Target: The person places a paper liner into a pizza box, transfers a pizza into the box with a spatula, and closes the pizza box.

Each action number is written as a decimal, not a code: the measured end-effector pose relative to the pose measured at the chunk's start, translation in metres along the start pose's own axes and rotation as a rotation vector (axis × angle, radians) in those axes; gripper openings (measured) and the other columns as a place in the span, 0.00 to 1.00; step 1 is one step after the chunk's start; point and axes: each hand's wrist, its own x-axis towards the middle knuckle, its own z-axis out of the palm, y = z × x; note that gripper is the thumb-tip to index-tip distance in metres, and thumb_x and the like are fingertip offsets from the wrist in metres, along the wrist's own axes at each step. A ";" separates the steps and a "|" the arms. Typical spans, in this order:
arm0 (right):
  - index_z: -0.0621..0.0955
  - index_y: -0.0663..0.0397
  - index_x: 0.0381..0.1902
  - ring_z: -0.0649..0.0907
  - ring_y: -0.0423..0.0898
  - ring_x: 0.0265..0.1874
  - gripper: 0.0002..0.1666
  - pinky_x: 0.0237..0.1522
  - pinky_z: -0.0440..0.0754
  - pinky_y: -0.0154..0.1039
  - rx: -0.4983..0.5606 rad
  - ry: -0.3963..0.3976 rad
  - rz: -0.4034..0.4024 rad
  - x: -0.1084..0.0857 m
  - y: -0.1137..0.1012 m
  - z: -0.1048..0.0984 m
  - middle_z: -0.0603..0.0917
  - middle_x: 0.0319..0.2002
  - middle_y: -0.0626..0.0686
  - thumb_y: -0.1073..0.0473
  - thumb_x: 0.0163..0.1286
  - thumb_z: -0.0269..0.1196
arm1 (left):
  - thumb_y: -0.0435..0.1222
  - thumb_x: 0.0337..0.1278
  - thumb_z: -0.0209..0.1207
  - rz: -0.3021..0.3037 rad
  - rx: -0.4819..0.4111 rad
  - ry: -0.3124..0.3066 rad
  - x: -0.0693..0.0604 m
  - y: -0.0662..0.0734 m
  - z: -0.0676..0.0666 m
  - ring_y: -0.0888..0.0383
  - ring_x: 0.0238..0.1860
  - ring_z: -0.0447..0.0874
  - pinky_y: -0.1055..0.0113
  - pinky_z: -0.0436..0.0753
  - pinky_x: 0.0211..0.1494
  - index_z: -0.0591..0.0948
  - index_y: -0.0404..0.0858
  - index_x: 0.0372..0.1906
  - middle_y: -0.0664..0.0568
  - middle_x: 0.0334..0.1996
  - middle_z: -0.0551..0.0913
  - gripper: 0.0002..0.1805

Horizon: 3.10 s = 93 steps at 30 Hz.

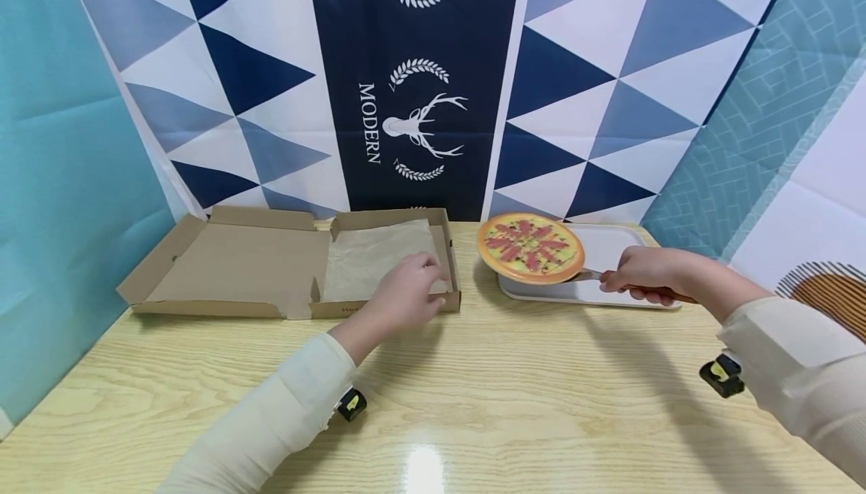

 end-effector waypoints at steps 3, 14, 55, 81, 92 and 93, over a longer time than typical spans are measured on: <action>0.66 0.46 0.15 0.65 0.38 0.11 0.24 0.16 0.65 0.32 -0.003 -0.001 -0.008 0.001 -0.004 0.001 0.65 0.13 0.45 0.51 0.71 0.58 | 0.37 0.54 0.68 -0.030 0.001 -0.009 -0.003 -0.005 -0.002 0.50 0.48 0.78 0.60 0.78 0.55 0.84 0.37 0.47 0.48 0.44 0.79 0.16; 0.68 0.49 0.17 0.66 0.39 0.11 0.22 0.16 0.65 0.32 0.011 -0.001 -0.023 0.002 -0.021 0.006 0.67 0.13 0.46 0.52 0.71 0.58 | 0.37 0.52 0.70 -0.092 -0.005 0.000 -0.014 -0.019 -0.012 0.48 0.50 0.77 0.58 0.77 0.57 0.84 0.36 0.48 0.46 0.47 0.79 0.18; 0.69 0.48 0.16 0.64 0.38 0.10 0.22 0.16 0.65 0.31 -0.023 -0.044 -0.080 0.021 -0.068 0.020 0.65 0.13 0.45 0.53 0.71 0.58 | 0.41 0.54 0.69 -0.134 0.161 -0.096 -0.051 -0.060 -0.033 0.50 0.40 0.78 0.56 0.82 0.41 0.83 0.37 0.50 0.45 0.41 0.79 0.20; 0.68 0.46 0.15 0.65 0.39 0.11 0.23 0.16 0.65 0.31 -0.062 -0.058 -0.126 0.035 -0.090 0.029 0.66 0.13 0.45 0.52 0.70 0.59 | 0.40 0.54 0.69 -0.325 0.084 -0.099 -0.074 -0.088 -0.037 0.40 0.49 0.78 0.48 0.78 0.54 0.79 0.25 0.53 0.35 0.49 0.77 0.27; 0.67 0.47 0.13 0.65 0.39 0.10 0.25 0.17 0.65 0.31 -0.069 -0.061 -0.128 0.046 -0.098 0.034 0.66 0.12 0.46 0.54 0.71 0.58 | 0.39 0.56 0.67 -0.507 -0.036 -0.066 -0.079 -0.095 -0.038 0.33 0.59 0.72 0.44 0.72 0.62 0.71 0.19 0.60 0.27 0.60 0.69 0.34; 0.67 0.47 0.13 0.64 0.39 0.10 0.25 0.17 0.65 0.31 -0.069 -0.061 -0.131 0.047 -0.099 0.034 0.66 0.12 0.46 0.54 0.71 0.58 | 0.39 0.56 0.67 -0.527 -0.047 -0.064 -0.079 -0.095 -0.038 0.33 0.58 0.72 0.44 0.72 0.62 0.71 0.19 0.60 0.26 0.60 0.69 0.34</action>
